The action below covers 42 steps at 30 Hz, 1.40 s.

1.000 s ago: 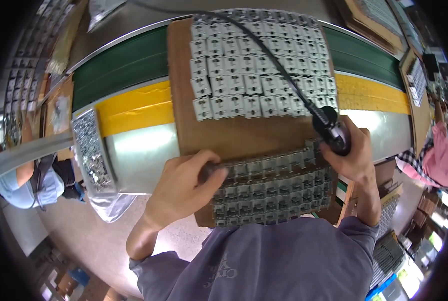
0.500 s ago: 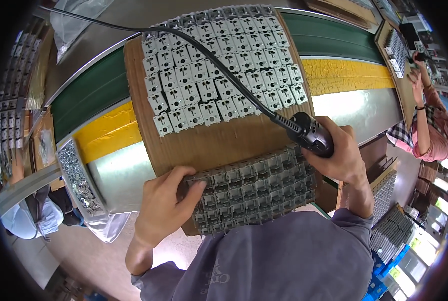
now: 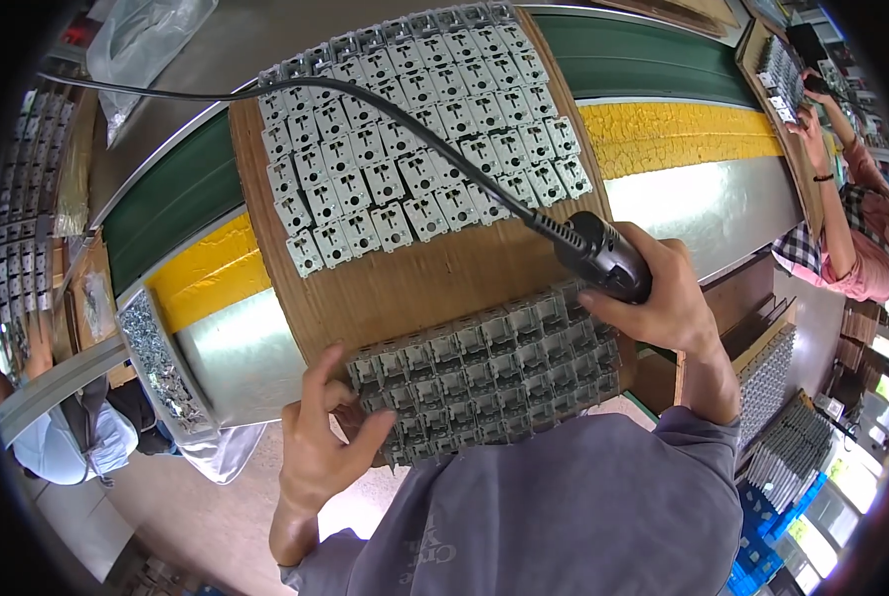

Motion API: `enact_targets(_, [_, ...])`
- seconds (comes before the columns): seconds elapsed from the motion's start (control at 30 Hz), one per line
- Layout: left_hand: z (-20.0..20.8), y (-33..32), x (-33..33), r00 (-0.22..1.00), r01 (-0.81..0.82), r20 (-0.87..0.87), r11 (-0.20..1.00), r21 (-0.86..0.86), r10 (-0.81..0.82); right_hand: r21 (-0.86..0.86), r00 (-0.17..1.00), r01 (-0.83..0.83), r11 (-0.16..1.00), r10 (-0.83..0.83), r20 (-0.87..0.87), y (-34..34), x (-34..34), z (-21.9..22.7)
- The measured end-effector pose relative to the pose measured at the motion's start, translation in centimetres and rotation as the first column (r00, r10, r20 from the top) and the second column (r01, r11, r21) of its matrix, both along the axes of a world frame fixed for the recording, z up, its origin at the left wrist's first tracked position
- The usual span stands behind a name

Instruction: The person fastens plastic components onto a circuit panel using an electric screwdriver to drive screws.

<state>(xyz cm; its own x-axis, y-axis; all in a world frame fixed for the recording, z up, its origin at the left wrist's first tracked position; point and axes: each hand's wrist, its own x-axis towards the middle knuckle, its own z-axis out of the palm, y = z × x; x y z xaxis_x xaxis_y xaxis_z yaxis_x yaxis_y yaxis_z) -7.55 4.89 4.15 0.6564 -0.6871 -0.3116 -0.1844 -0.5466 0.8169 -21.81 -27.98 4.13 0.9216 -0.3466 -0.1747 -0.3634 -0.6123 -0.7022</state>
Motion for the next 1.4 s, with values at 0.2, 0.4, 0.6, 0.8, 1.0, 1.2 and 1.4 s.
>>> enact_targets(0.2, [-0.4, 0.6, 1.0, 0.972, -0.020, 0.231, 0.995, -0.098, 0.042, 0.759, 0.931, -0.012, 0.651, -0.270, 0.246, -2.7, -2.6, -0.8])
enact_targets(0.4, [0.9, -3.0, 3.3, 0.882, 0.059, 0.467, 0.968, -0.243, 0.063, 0.521, 0.736, -0.204, 0.829, -0.221, 0.640, -2.5, 0.4, 4.6])
enact_targets(0.6, [0.5, -5.8, 6.4, 0.670, -0.077, 0.742, 0.996, 0.047, 0.016, -0.251, 0.962, 0.109, 0.962, -0.038, 0.271, -4.2, 4.9, 2.9])
enact_targets(0.8, [-2.9, -6.9, 7.5, 0.637, -0.014, 0.771, 0.998, 0.054, -0.033, -0.277, 0.980, -0.021, 0.961, 0.074, 0.184, -0.8, 5.2, 0.2])
enact_targets(1.0, [-2.1, -5.5, 6.0, 0.728, 0.026, 0.683, 0.998, 0.065, -0.063, -0.191, 0.974, -0.060, 0.980, 0.098, 0.202, 0.3, 3.7, 0.0])
enact_targets(1.2, [-2.9, -6.9, 6.2, 0.759, -0.109, 0.648, 0.994, 0.028, 0.065, -0.263, 0.980, 0.059, 0.963, -0.005, 0.199, -0.6, 5.2, -0.7])
enact_targets(1.4, [-0.4, -7.0, 6.1, 0.740, -0.168, 0.673, 0.975, 0.144, 0.029, -0.176, 0.974, 0.087, 0.980, -0.047, 0.219, -1.8, 3.9, 1.0])
